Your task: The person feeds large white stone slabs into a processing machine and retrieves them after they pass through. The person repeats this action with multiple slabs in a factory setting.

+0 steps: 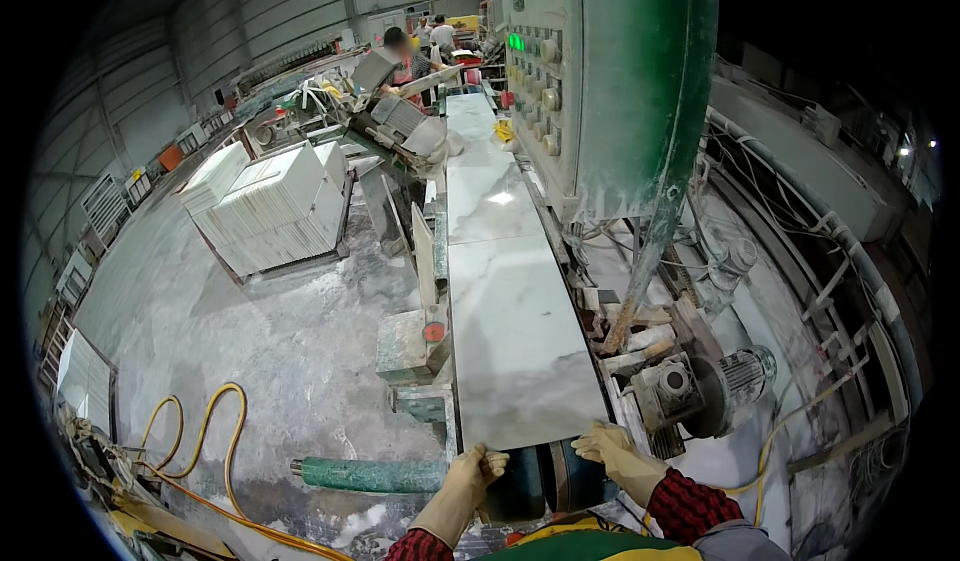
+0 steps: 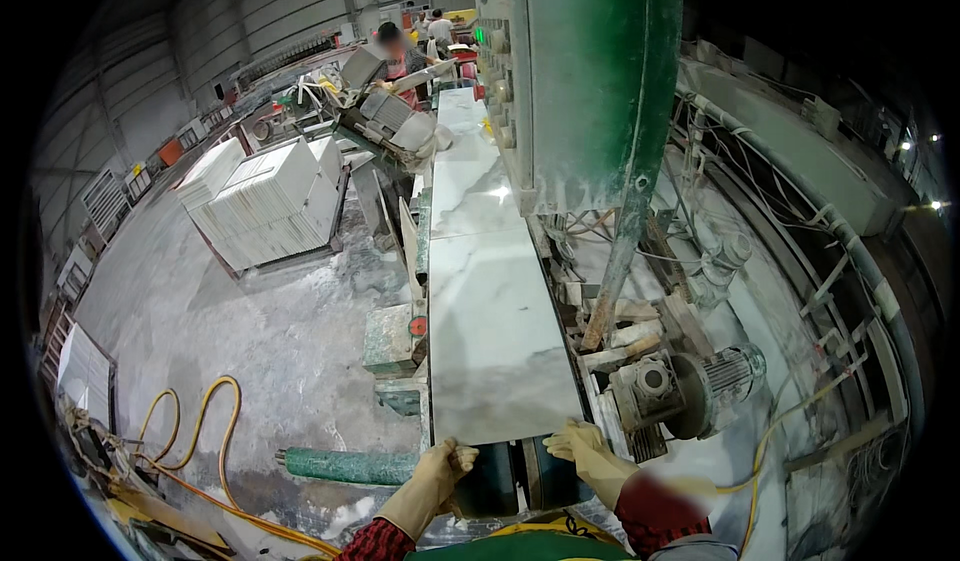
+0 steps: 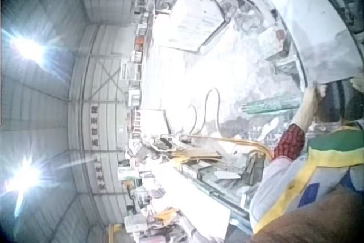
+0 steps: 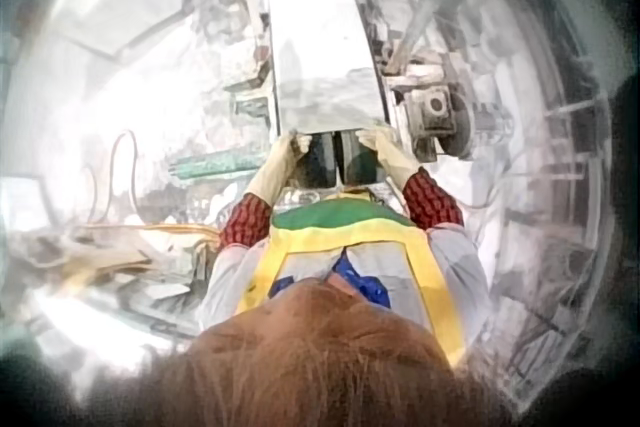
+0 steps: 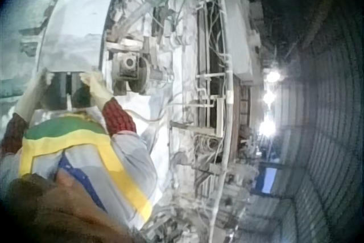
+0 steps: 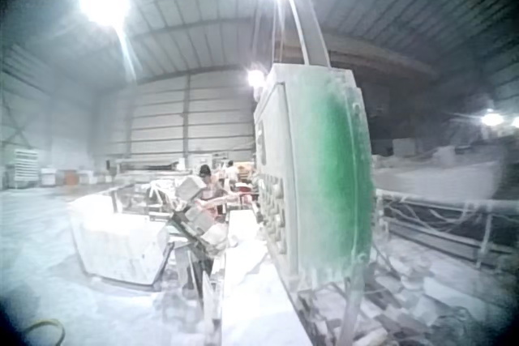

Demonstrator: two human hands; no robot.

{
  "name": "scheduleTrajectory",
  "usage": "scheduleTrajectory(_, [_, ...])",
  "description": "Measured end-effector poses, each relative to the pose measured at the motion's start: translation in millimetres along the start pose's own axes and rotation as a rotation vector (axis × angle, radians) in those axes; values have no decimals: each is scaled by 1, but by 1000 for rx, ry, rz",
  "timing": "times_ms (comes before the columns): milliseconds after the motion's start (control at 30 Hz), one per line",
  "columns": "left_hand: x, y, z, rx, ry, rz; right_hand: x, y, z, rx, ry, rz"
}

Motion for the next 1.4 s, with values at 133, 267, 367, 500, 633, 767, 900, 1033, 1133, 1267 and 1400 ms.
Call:
scheduleTrajectory(133, [0, 1, 8, -54, -9, -11, 4, -30, 12, -176, 3, 96])
scheduleTrajectory(267, [7, 12, 2, -10, 14, 34, 6, -40, 18, -250, 84, 243])
scheduleTrajectory(367, [8, 2, 7, -11, -5, 9, -6, -3, 6, -30, 42, -14])
scheduleTrajectory(500, [12, 19, -9, -50, 53, -7, 3, -11, 4, -44, -58, -39])
scheduleTrajectory(633, [2, 5, 17, -18, 84, 63, -4, 40, -7, 197, -287, -351])
scheduleTrajectory(767, [-3, 11, 16, -91, 163, 47, -18, 32, 5, 203, -252, -188])
scheduleTrajectory(900, [-17, 0, -11, -205, 134, 105, -35, -2, 31, 141, -134, -18])
scheduleTrajectory(1033, [-83, -83, -96, -28, 52, 135, -35, 34, 47, 268, -64, -110])
scheduleTrajectory(1133, [-198, -178, -163, 307, -63, -51, -23, 34, 56, 321, -156, -168])
scheduleTrajectory(1267, [-288, -202, -271, 625, -57, -73, 11, -23, 75, -374, -87, 51])
scheduleTrajectory(1400, [-350, -165, -325, 771, 35, 65, 48, 147, -67, -234, 45, -502])
Point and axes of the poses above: each hand's wrist, its own z-axis towards the middle knuckle, its own y-axis out of the palm, x = y × z, the point moved 1 cm from there along z, towards the middle knuckle, and after that the axes turned 5 degrees about -x, right-handed, at the moved point
